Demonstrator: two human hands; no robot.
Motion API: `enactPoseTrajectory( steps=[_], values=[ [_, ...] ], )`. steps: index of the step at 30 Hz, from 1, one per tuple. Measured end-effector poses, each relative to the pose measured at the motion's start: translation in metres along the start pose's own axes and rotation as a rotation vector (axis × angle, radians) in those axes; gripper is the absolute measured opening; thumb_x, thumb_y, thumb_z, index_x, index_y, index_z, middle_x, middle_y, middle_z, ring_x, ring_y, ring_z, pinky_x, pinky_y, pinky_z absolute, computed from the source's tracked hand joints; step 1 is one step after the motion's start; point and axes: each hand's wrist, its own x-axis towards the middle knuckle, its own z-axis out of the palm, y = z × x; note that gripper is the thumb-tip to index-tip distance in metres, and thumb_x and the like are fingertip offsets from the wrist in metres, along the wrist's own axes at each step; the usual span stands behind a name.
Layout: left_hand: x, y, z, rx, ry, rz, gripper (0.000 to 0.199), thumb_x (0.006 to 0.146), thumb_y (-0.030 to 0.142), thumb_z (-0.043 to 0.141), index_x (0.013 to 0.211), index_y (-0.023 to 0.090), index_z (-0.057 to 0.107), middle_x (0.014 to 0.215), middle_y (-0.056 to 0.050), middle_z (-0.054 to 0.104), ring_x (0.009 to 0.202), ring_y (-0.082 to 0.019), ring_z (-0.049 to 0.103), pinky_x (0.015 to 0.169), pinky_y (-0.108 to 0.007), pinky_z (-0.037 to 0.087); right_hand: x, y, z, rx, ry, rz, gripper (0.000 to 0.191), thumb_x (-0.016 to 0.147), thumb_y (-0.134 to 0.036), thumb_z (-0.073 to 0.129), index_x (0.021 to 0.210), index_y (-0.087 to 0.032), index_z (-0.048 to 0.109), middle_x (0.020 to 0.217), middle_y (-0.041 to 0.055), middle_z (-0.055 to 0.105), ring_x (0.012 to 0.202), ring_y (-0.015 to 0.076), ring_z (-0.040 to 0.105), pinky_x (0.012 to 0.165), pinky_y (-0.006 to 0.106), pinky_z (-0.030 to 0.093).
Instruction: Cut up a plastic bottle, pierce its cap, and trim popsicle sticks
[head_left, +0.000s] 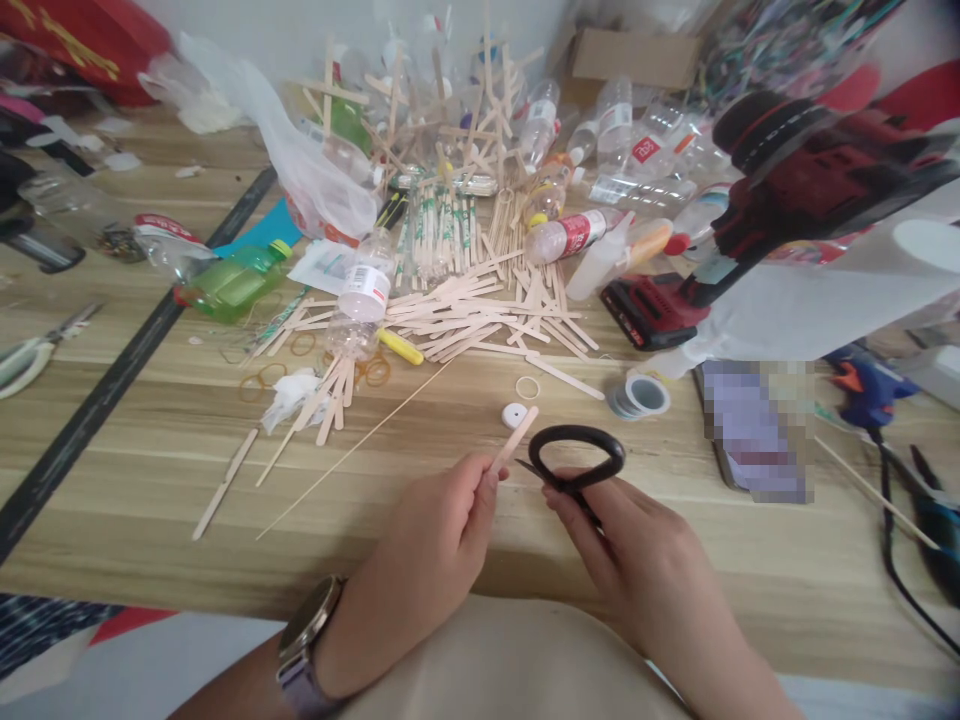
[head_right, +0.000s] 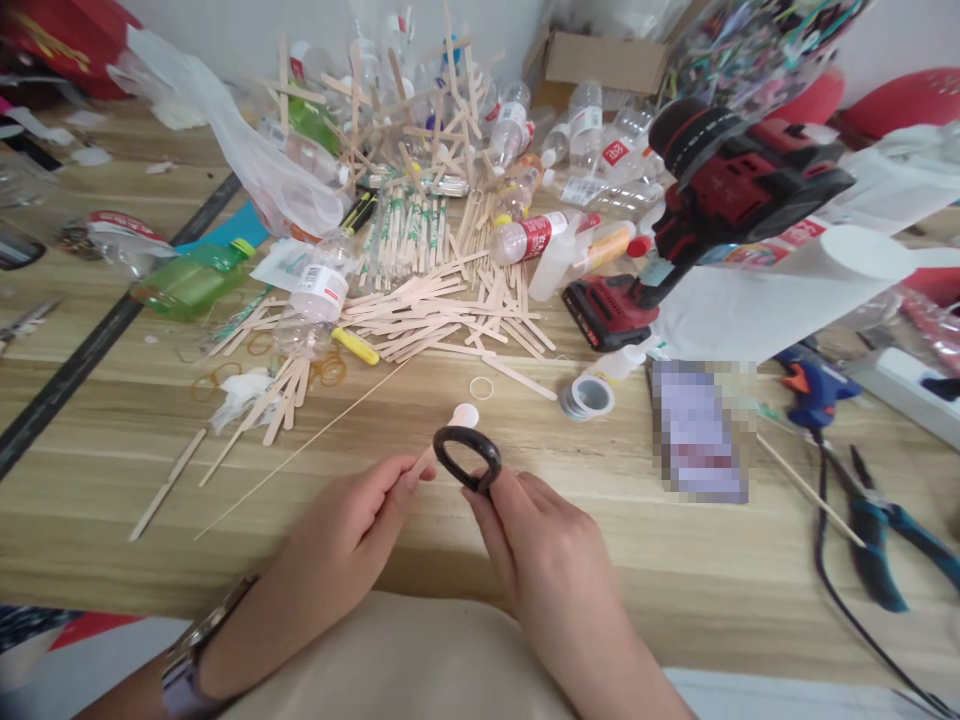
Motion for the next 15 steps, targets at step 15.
enactPoseTrajectory(
  steps=[15],
  values=[
    [-0.0009, 0.0019, 0.001, 0.122, -0.008, 0.039, 0.027, 0.099, 0.025, 0.034, 0.085, 0.019, 0.057, 0.068, -0.001, 0.066, 0.057, -0.016, 0.06, 0.052, -0.027, 0.034, 0.0001, -0.001, 0.0043, -0.055, -0.019, -0.037, 0.028, 0.103, -0.027, 0.037, 0.088, -0.016, 0.058, 0.069, 0.0028, 0.063, 0.054, 0.0139, 0.059, 0.047, 0.024, 0.037]
  ],
)
